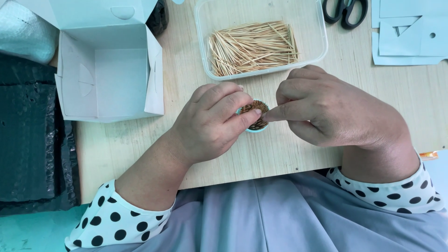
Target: The person picks up toothpicks from a plastic container by hand and places them into a small blue circular holder.
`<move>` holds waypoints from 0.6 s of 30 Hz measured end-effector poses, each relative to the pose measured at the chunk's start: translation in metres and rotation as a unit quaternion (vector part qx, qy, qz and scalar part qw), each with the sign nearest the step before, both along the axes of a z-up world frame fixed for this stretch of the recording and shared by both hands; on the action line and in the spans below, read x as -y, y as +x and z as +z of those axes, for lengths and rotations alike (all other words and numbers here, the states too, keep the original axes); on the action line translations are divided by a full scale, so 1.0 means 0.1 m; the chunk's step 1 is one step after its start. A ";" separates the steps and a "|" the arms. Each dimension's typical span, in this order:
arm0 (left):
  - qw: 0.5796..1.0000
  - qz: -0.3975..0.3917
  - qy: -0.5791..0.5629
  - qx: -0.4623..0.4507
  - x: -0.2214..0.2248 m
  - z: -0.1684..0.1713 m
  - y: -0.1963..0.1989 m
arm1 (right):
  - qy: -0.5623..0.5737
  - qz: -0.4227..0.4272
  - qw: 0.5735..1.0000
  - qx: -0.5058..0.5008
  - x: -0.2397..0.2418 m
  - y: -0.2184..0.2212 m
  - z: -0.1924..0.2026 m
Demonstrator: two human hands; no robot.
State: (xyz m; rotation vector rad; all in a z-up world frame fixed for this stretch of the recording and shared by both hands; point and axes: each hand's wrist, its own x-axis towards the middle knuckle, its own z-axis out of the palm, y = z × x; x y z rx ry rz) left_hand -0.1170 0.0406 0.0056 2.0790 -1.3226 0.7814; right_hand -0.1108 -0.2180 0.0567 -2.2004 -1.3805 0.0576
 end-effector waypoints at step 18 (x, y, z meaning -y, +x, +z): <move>0.999 -0.017 -0.025 -0.041 -0.01 0.30 0.34 | 0.157 -0.079 0.982 0.074 0.01 0.37 -0.02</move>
